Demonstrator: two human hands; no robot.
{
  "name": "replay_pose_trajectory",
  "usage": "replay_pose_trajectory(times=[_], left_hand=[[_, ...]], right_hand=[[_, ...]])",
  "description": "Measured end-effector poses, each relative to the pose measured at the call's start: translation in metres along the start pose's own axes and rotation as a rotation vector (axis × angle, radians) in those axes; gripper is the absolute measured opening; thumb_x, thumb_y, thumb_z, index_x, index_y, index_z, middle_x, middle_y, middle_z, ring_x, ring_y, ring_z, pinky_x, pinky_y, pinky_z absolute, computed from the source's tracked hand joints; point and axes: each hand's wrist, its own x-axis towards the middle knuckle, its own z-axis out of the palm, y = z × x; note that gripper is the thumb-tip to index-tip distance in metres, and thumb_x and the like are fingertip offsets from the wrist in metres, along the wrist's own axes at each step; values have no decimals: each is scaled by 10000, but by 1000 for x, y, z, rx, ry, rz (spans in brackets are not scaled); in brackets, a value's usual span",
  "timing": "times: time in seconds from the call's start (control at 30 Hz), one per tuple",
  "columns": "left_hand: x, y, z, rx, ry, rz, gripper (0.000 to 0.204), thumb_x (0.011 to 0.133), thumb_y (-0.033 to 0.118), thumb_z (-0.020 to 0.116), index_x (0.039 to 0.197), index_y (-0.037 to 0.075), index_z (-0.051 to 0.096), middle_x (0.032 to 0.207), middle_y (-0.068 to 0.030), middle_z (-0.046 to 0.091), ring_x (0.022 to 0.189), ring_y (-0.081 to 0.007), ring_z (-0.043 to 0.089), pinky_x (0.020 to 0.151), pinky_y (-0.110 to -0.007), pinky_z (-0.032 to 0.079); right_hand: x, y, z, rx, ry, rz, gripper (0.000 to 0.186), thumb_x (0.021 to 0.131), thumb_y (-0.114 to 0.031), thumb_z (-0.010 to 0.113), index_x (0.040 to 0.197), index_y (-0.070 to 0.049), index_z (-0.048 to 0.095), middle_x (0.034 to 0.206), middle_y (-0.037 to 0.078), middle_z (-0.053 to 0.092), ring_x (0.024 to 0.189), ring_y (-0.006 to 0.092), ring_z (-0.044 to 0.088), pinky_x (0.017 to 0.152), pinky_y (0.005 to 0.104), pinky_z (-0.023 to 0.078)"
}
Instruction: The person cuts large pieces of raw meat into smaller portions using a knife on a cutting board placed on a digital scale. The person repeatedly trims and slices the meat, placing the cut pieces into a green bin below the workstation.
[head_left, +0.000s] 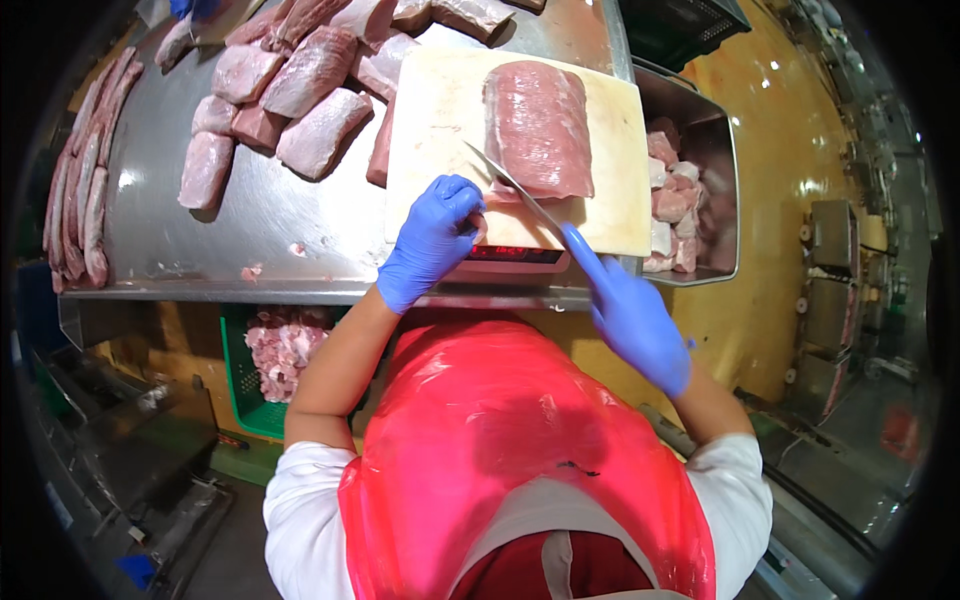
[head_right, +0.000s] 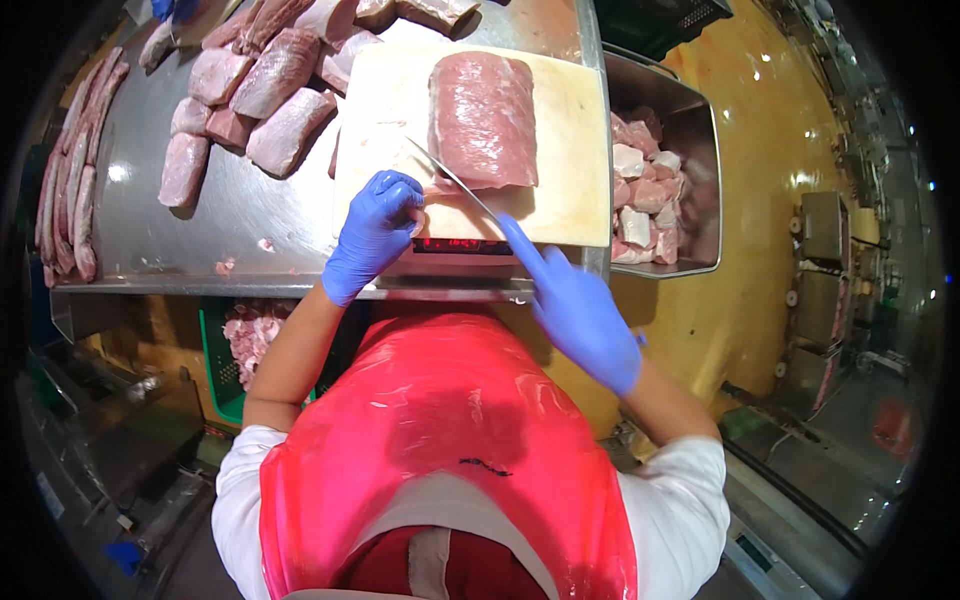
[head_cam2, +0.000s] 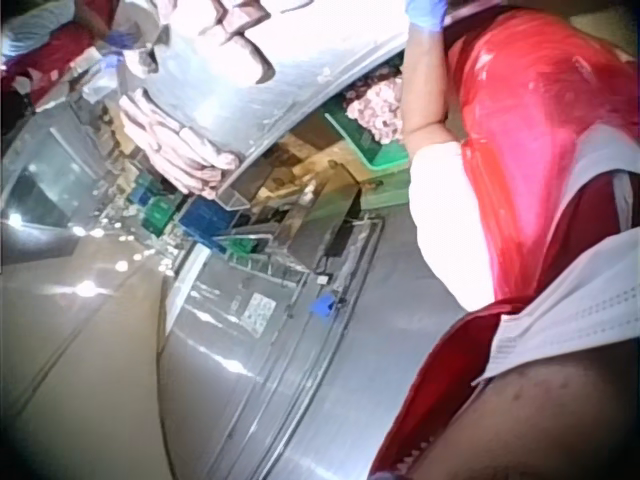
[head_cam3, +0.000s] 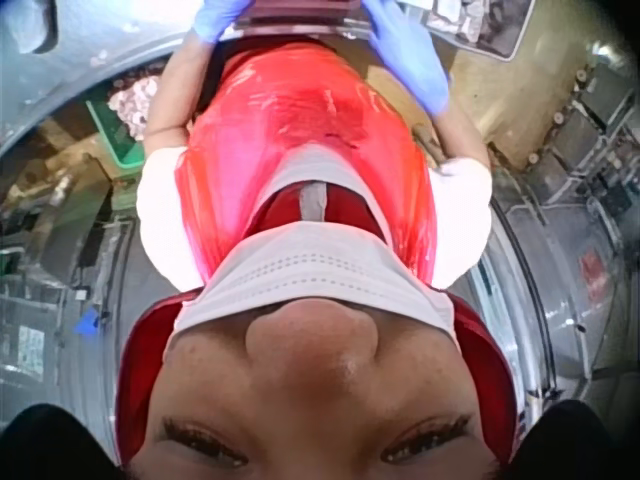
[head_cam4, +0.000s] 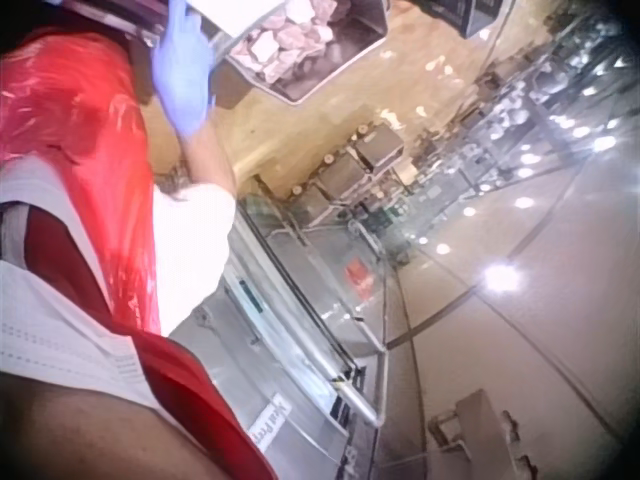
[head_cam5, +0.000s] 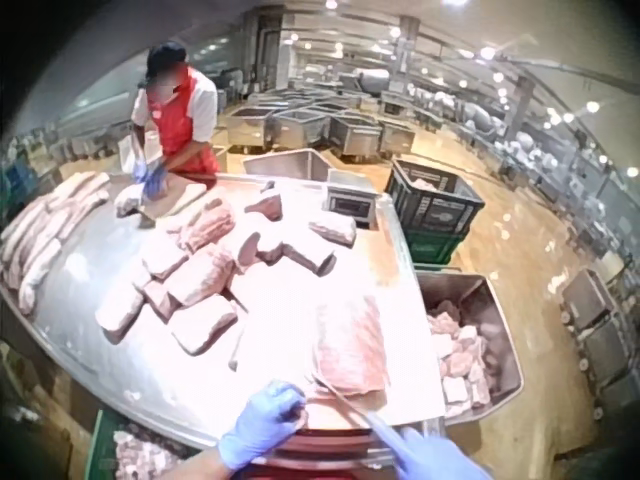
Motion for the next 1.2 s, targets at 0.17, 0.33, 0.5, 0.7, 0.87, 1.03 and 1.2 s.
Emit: replay_pose_trajectory(times=[0.17, 0.33, 0.5, 0.7, 0.87, 1.03, 1.2], left_hand=[[5, 12, -11, -251, -164, -145, 160, 721, -76, 680, 807, 24, 590, 828, -91, 601, 764, -219, 608, 692, -318, 490], [-26, 32, -83, -263, -12, -231, 87, 737, -26, 638, 767, 22, 573, 771, -73, 582, 727, -195, 586, 700, -313, 482], [-237, -43, -192, 107, 113, -920, 262, 793, 27, 654, 1051, 4, 616, 961, -120, 639, 907, -245, 632, 882, -341, 512], [-135, -38, -130, 267, 156, -615, 552, 933, 126, 686, 1435, 13, 485, 1443, -186, 501, 1345, -311, 481, 1156, -424, 348], [51, -30, -17, -559, 96, -365, 456, 1038, 251, 556, 1418, 2, 508, 1424, -167, 545, 1355, -277, 484, 1148, -355, 347], [31, -15, -22, 325, 267, -149, 351, 952, 130, 619, 1282, 12, 621, 1359, -217, 563, 1294, -367, 517, 1122, -440, 383], [26, 52, 12, 444, 259, 152, 327, 766, 98, 794, 1066, 140, 671, 1069, -73, 606, 1054, -284, 581, 918, -421, 441]], right_hand=[[23, -7, 9, 16, 56, -36, 860, 849, 40, 497, 1620, -239, 238, 847, 244, 604, 744, 435, 640, 705, 543, 513], [101, -38, 17, 150, 270, -186, 780, 900, -9, 497, 1608, -242, 269, 937, 264, 655, 800, 455, 654, 752, 534, 530], [89, 4, -56, 637, 225, -76, 638, 979, -180, 608, 1572, -115, 382, 933, 34, 704, 674, 106, 598, 615, 269, 514], [161, 33, 5, 1109, 630, -118, 462, 983, -112, 612, 1415, -31, 471, 895, 22, 632, 670, 79, 587, 540, 229, 481], [161, -34, 16, 1295, 632, -163, 439, 1005, -102, 580, 1417, -31, 447, 916, 25, 626, 718, 86, 588, 589, 240, 499], [110, 28, -5, 1091, 306, -113, 585, 1010, -129, 559, 1559, -84, 361, 874, 31, 638, 675, 87, 559, 640, 262, 488], [134, 6, -17, 760, 244, -336, 645, 999, -128, 554, 1598, -169, 317, 877, 169, 719, 748, 225, 675, 753, 376, 531]])
